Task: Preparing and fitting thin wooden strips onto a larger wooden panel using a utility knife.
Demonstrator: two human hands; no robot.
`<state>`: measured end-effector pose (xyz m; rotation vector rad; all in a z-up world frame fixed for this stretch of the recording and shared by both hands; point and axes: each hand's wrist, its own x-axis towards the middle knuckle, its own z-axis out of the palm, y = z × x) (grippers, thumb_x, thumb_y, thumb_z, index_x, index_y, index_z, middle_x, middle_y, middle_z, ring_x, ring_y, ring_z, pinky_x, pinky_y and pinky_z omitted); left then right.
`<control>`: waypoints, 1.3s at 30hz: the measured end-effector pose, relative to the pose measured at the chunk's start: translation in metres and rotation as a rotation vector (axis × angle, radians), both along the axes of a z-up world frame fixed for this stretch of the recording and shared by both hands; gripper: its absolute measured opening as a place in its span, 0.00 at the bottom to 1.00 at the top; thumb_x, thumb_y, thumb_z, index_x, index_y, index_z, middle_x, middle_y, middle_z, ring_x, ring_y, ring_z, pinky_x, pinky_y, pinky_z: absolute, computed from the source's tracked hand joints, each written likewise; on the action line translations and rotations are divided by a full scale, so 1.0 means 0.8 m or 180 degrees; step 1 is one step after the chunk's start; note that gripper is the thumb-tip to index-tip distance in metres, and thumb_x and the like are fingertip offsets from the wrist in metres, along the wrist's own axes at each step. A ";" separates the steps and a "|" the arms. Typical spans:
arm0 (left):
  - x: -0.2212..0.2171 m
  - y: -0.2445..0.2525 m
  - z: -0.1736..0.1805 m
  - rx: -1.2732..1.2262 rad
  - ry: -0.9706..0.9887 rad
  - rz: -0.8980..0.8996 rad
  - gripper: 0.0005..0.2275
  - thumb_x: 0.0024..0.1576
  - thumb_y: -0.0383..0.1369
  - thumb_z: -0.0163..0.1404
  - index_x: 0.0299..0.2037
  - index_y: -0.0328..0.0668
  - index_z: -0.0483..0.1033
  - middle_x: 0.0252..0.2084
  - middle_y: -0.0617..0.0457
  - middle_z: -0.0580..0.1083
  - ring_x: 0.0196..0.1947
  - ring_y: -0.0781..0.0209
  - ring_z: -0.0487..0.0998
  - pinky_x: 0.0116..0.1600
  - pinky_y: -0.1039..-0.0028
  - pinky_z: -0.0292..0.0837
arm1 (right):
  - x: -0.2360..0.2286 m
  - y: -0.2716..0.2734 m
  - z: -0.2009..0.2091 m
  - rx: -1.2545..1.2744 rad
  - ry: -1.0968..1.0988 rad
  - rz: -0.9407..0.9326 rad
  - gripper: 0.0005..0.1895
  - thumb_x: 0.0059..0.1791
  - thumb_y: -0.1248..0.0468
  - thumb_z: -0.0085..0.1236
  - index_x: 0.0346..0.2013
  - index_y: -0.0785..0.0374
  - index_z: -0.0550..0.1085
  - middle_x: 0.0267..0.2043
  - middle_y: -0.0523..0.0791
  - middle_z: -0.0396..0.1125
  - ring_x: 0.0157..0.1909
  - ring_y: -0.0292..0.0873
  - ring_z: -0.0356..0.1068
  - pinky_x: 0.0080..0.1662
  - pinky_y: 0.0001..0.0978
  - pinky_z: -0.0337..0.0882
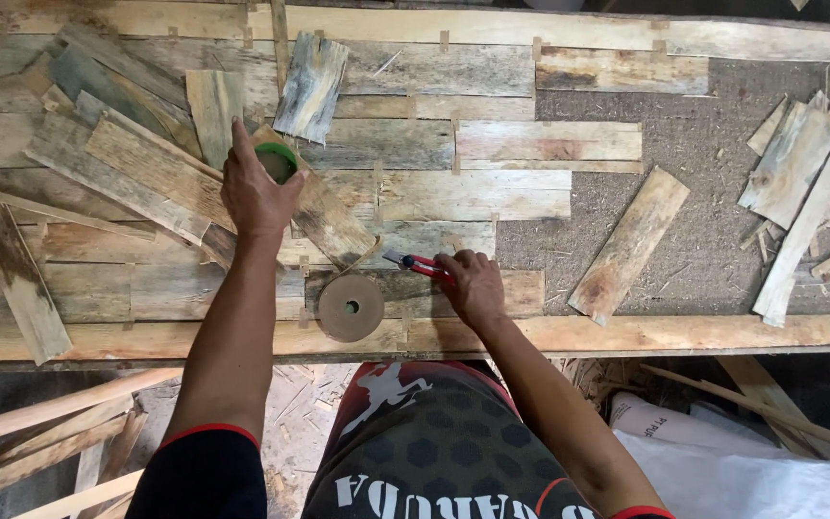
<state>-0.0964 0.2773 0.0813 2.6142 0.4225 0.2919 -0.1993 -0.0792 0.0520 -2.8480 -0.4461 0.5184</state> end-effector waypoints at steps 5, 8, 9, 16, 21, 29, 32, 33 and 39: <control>0.007 0.019 -0.016 -0.0001 0.0229 0.0118 0.56 0.46 0.43 0.74 0.77 0.45 0.41 0.67 0.33 0.66 0.63 0.34 0.71 0.62 0.48 0.70 | 0.005 0.007 -0.003 -0.0286 0.0302 0.0052 0.15 0.56 0.50 0.51 0.53 0.49 0.75 0.49 0.44 0.69 0.44 0.44 0.65 0.46 0.38 0.68; 0.007 0.025 -0.023 -0.0180 0.0234 0.0310 0.56 0.46 0.45 0.74 0.77 0.44 0.41 0.68 0.31 0.64 0.62 0.34 0.71 0.63 0.50 0.70 | 0.002 0.009 -0.003 -0.0215 0.0258 0.0087 0.13 0.56 0.51 0.52 0.48 0.51 0.77 0.46 0.43 0.69 0.44 0.44 0.64 0.48 0.39 0.68; 0.011 0.026 -0.023 -0.0333 0.0139 0.0396 0.56 0.47 0.46 0.74 0.77 0.44 0.40 0.69 0.30 0.64 0.63 0.34 0.71 0.64 0.51 0.70 | 0.003 0.009 -0.004 -0.0166 0.0155 0.0150 0.12 0.55 0.52 0.53 0.47 0.52 0.78 0.44 0.43 0.70 0.45 0.44 0.64 0.49 0.38 0.68; 0.009 0.021 -0.023 -0.0266 0.0146 0.0294 0.57 0.44 0.46 0.74 0.77 0.44 0.41 0.68 0.31 0.65 0.62 0.34 0.71 0.64 0.51 0.70 | -0.014 -0.002 -0.024 0.0335 -0.0046 -0.0109 0.09 0.54 0.59 0.55 0.46 0.57 0.78 0.42 0.44 0.70 0.41 0.44 0.66 0.45 0.37 0.72; 0.002 0.027 -0.043 -0.0199 -0.0150 0.0182 0.54 0.47 0.47 0.73 0.77 0.45 0.44 0.67 0.33 0.66 0.64 0.35 0.71 0.63 0.50 0.71 | -0.032 -0.016 0.005 0.0572 -0.0189 -0.0686 0.13 0.50 0.57 0.61 0.44 0.60 0.77 0.41 0.47 0.71 0.41 0.46 0.69 0.44 0.39 0.74; 0.000 0.015 -0.023 -0.0108 0.0689 0.0084 0.48 0.48 0.56 0.68 0.73 0.42 0.55 0.70 0.40 0.61 0.69 0.41 0.66 0.65 0.47 0.69 | -0.056 -0.081 0.000 0.1004 0.0176 -0.2321 0.16 0.50 0.58 0.61 0.48 0.65 0.75 0.49 0.52 0.72 0.45 0.47 0.76 0.41 0.41 0.80; -0.008 0.012 -0.029 -0.0045 0.0344 -0.0060 0.49 0.48 0.57 0.68 0.73 0.38 0.55 0.71 0.38 0.59 0.70 0.37 0.63 0.66 0.47 0.66 | -0.062 -0.116 -0.001 0.0826 0.0270 -0.2800 0.17 0.52 0.59 0.60 0.51 0.66 0.73 0.50 0.53 0.72 0.46 0.49 0.76 0.43 0.44 0.79; -0.009 0.011 -0.028 -0.0006 0.0159 -0.0103 0.49 0.49 0.57 0.68 0.73 0.35 0.55 0.71 0.37 0.58 0.69 0.35 0.62 0.66 0.46 0.64 | -0.063 -0.129 -0.007 0.0737 0.0270 -0.2945 0.17 0.52 0.59 0.61 0.51 0.67 0.73 0.50 0.53 0.73 0.46 0.50 0.76 0.44 0.45 0.78; -0.092 -0.038 -0.031 0.0020 0.0390 -0.0068 0.36 0.55 0.53 0.63 0.69 0.42 0.64 0.66 0.41 0.68 0.64 0.45 0.69 0.67 0.54 0.67 | -0.076 -0.181 -0.020 0.0133 0.0000 -0.3142 0.22 0.50 0.53 0.64 0.50 0.65 0.74 0.49 0.54 0.71 0.47 0.54 0.74 0.51 0.50 0.73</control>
